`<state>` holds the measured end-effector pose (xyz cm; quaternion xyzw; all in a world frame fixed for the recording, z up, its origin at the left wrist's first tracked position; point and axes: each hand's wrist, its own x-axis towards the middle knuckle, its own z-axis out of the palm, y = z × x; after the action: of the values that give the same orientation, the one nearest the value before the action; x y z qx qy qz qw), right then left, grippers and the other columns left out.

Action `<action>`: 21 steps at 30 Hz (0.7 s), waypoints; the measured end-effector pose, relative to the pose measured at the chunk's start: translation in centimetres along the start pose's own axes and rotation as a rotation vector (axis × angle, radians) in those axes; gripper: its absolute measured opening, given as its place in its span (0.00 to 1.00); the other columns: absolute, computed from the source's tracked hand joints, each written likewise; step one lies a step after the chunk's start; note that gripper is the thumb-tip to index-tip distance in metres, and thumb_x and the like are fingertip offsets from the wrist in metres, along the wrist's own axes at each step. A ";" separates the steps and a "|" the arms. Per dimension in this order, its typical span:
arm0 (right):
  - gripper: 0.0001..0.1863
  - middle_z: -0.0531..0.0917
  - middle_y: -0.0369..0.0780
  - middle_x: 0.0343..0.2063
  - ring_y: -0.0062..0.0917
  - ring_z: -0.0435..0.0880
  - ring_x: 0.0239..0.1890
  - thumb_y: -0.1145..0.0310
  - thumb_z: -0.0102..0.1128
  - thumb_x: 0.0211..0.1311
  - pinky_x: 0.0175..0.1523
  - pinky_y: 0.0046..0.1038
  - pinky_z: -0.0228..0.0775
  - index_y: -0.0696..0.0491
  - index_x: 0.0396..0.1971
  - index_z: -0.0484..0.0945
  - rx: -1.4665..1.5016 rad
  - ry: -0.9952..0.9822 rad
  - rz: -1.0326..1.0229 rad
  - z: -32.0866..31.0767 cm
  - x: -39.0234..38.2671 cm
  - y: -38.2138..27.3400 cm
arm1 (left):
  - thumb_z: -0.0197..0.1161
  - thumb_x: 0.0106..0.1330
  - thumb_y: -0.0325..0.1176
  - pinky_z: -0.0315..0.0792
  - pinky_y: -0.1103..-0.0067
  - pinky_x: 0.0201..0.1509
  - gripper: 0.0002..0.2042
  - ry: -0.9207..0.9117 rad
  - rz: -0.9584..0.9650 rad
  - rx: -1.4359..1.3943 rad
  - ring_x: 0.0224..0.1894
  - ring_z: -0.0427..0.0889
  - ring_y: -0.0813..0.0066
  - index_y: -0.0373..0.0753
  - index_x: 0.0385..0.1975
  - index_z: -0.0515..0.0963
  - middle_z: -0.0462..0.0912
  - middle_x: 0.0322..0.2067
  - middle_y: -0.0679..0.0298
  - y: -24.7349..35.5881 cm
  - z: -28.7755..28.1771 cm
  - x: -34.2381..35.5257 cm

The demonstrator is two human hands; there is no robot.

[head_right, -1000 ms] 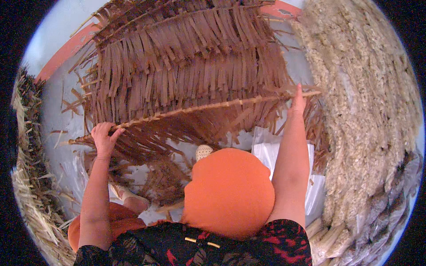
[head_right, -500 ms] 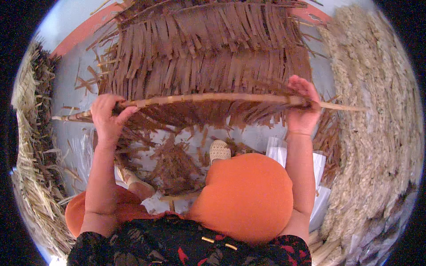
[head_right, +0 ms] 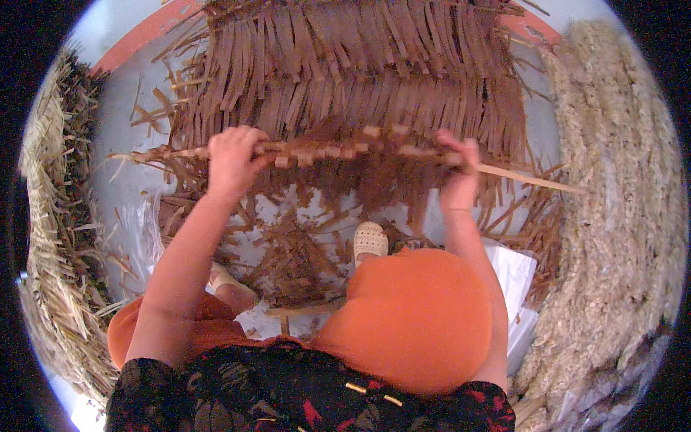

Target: The person sorts and bundles brown dried leaves, then places a wooden rod over a layer of leaves and folds them around the rod.

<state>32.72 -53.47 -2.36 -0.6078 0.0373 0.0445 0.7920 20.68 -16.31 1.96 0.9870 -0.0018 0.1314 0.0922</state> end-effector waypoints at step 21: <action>0.38 0.75 0.40 0.56 0.31 0.73 0.57 0.34 0.38 0.66 0.62 0.33 0.63 0.49 0.63 0.62 -0.039 -0.352 0.365 -0.1 -0.4 -0.9 | 0.71 0.43 0.28 0.67 0.69 0.46 0.20 -0.025 0.151 -0.161 0.42 0.78 0.64 0.49 0.40 0.79 0.80 0.33 0.67 1.4 -6.0 1.9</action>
<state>32.47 -53.81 -1.46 -0.5892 0.0073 0.2926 0.7531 20.95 -16.55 8.36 0.9750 -0.0876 0.1252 0.1611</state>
